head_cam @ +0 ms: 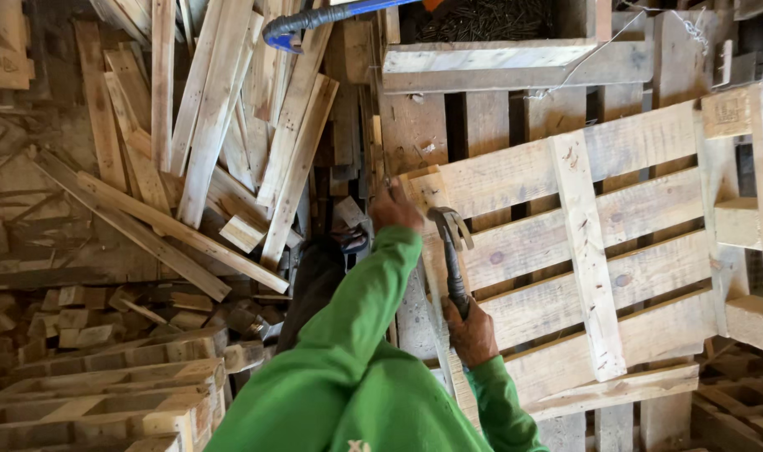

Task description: The person repairs wooden pallets, hammering nails into boards and positioning wood blocks on the pallet deck. They use a crowbar to pry and reposition pallet parts, flip a pallet over, and continue hammering nails to secure loose boards.

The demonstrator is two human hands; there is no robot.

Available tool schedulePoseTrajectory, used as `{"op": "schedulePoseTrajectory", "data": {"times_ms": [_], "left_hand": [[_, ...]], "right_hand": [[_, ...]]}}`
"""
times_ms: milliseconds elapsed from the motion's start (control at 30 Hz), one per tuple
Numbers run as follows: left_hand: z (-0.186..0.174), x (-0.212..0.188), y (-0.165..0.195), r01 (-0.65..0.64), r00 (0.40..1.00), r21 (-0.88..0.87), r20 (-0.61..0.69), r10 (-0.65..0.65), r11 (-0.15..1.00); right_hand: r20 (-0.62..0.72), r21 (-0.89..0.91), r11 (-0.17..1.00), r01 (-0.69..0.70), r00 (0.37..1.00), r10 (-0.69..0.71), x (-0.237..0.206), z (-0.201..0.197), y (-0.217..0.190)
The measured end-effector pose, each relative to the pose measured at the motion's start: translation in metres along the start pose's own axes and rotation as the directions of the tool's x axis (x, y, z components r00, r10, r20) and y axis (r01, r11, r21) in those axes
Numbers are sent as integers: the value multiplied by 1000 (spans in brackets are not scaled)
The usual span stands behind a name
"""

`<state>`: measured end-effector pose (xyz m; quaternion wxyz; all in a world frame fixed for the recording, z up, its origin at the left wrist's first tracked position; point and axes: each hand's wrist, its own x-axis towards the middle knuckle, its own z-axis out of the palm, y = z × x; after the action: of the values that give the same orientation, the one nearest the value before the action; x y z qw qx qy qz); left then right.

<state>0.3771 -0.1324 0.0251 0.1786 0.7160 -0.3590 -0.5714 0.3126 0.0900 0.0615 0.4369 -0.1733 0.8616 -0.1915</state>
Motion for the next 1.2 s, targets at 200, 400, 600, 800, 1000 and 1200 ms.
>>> {"op": "schedulePoseTrajectory", "data": {"times_ms": [200, 400, 600, 800, 1000, 1200], "left_hand": [[17, 0, 18, -75, 958, 104, -269, 101, 992], [19, -1, 23, -30, 917, 190, -385, 103, 981], [20, -2, 28, -17, 910, 243, -397, 115, 970], [16, 0, 30, 3, 921, 230, -380, 87, 973], [16, 1, 29, 51, 950, 217, -312, 19, 975], [15, 4, 28, 31, 937, 179, -349, 34, 983]], "right_hand": [[65, 356, 934, 38, 996, -65, -2, 0, 2], [-152, 550, 580, 601, 755, -638, -30, -54, -59], [-338, 348, 3, 937, 129, -932, -11, -94, -91], [-53, 106, 975, 197, 980, -193, 20, -65, -68], [-399, 373, 450, 811, 579, -712, -7, -106, -101], [-266, 428, 121, 896, 253, -930, -16, -106, -107]]}}
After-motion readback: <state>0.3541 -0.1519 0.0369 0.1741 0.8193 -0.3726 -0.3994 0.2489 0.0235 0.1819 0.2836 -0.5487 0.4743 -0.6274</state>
